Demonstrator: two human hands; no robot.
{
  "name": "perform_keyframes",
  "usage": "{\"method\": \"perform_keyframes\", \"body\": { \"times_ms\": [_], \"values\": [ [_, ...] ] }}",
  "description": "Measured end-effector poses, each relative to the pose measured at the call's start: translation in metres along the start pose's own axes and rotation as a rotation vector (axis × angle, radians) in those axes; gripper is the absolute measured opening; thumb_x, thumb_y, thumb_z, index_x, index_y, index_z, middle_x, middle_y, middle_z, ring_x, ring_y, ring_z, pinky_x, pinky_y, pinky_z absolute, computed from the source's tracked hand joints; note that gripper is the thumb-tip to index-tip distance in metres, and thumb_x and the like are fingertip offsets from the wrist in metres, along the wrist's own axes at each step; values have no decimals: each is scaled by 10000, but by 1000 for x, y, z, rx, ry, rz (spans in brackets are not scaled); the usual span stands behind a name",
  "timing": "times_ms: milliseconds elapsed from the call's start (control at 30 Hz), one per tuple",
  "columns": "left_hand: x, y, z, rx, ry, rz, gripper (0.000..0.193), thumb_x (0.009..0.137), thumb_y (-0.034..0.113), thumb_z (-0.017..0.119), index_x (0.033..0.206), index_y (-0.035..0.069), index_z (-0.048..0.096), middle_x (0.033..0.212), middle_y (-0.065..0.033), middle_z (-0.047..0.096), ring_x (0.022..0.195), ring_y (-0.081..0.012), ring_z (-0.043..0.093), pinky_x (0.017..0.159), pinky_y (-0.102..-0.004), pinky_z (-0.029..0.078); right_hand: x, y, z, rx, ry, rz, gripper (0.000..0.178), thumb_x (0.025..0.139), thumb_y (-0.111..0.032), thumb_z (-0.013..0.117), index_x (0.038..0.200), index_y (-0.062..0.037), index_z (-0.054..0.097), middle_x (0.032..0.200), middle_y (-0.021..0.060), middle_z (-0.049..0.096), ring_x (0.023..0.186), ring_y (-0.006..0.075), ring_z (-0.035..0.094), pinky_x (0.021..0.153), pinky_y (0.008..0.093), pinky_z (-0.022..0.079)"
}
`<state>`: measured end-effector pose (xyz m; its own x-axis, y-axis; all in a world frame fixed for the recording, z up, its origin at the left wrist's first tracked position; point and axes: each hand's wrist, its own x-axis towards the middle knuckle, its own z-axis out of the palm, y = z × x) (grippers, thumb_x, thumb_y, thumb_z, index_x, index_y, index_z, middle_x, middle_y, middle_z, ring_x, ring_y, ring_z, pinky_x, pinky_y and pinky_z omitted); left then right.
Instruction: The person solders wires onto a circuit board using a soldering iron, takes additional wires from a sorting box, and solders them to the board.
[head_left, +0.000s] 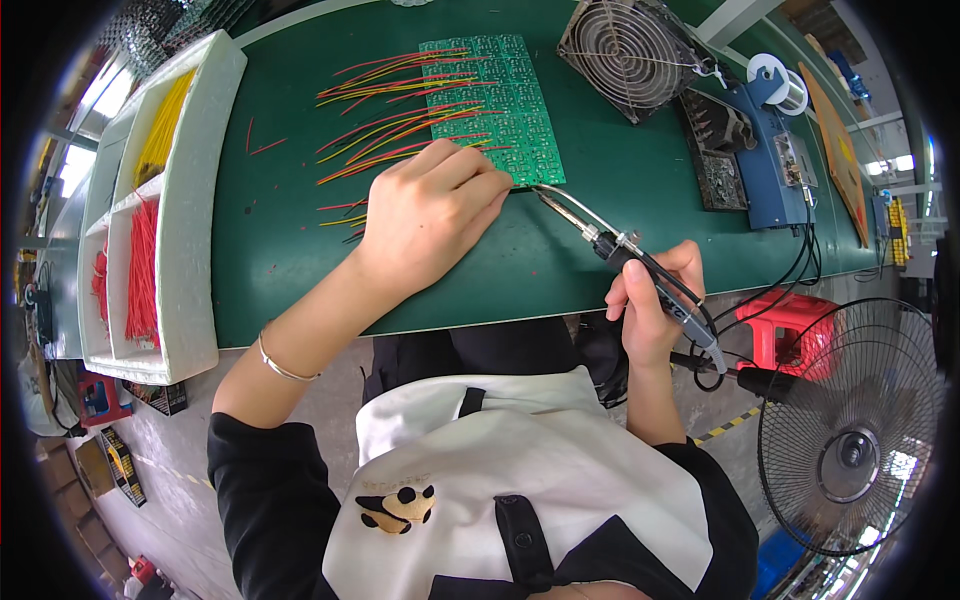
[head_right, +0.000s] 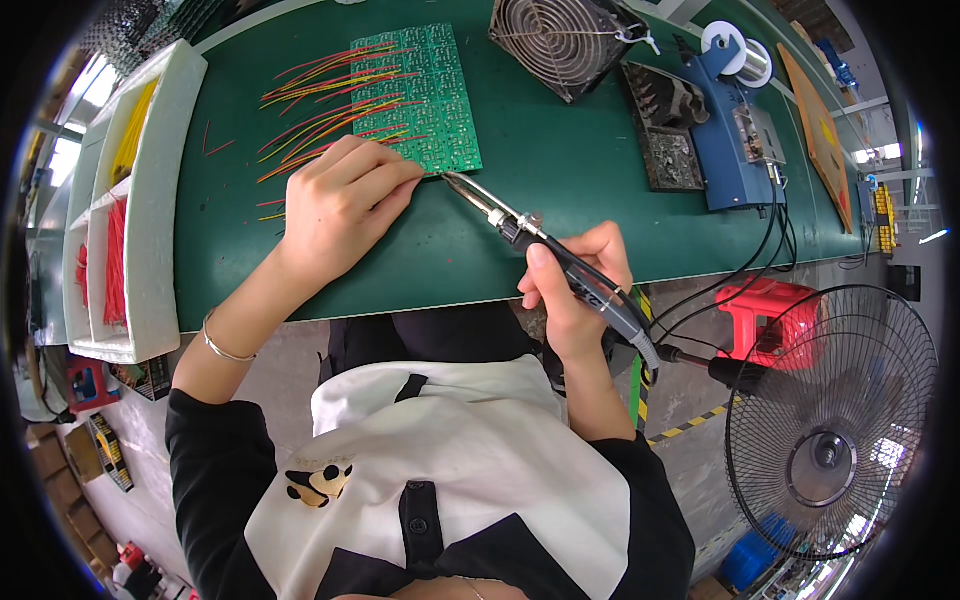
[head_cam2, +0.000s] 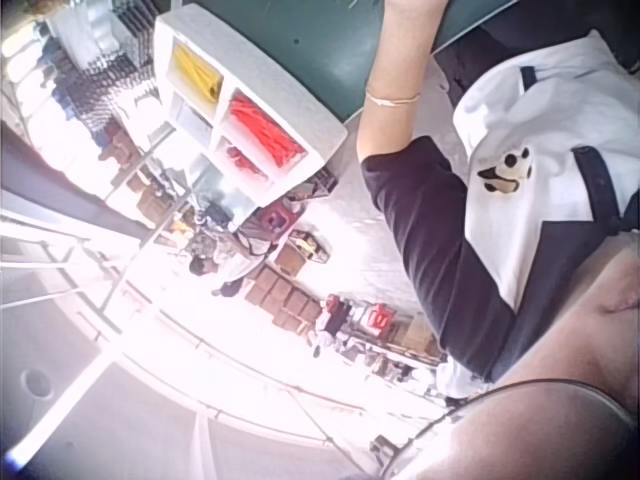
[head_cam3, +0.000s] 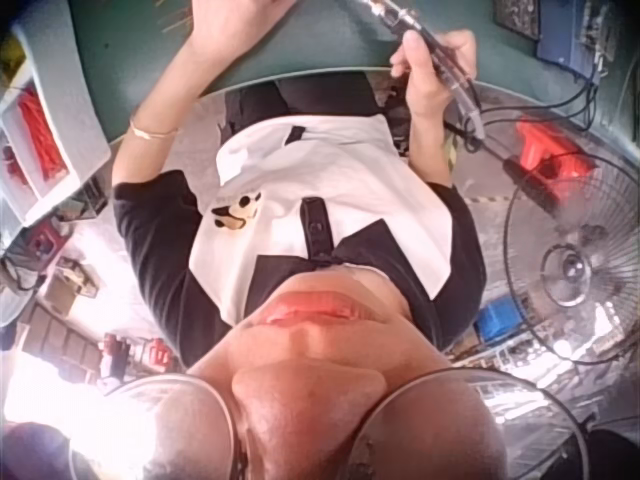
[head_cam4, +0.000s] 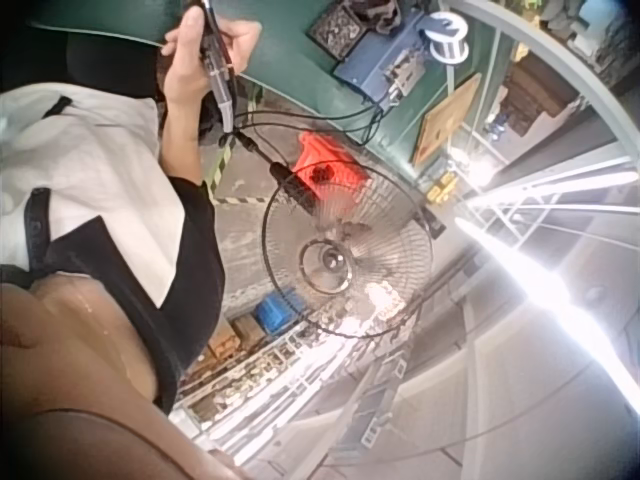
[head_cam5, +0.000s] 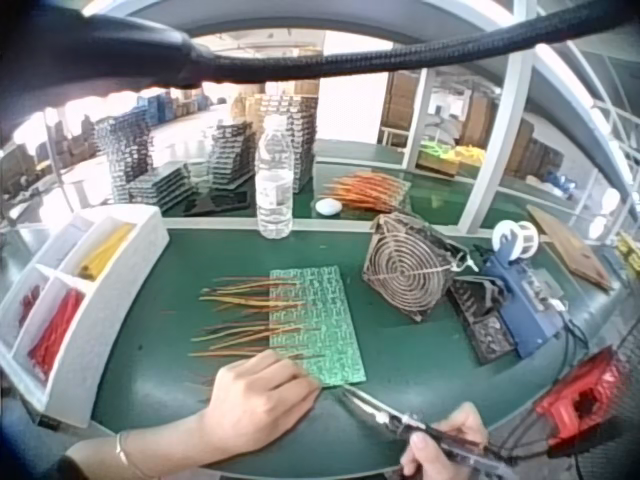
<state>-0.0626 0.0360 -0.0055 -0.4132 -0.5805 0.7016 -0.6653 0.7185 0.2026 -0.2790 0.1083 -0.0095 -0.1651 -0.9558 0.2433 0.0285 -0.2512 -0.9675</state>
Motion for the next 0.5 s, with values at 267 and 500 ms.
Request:
{"method": "perform_keyframes", "body": {
  "times_ms": [267,500],
  "values": [
    [-2,1,-7,5,-44,-5,162,678,71,702,828,83,644,784,-15,571,672,-165,576,526,-282,478,5,1,-7,130,77,-78,212,826,-59,602,823,-31,392,530,90,529,367,90,445,361,190,358],
    [-8,-4,-12,49,-109,5,264,689,44,673,919,49,543,902,-63,543,752,-205,592,569,-308,500,42,-2,-28,146,285,-128,185,862,-104,574,784,-61,411,523,64,480,385,95,394,376,204,314]
  ]
}}
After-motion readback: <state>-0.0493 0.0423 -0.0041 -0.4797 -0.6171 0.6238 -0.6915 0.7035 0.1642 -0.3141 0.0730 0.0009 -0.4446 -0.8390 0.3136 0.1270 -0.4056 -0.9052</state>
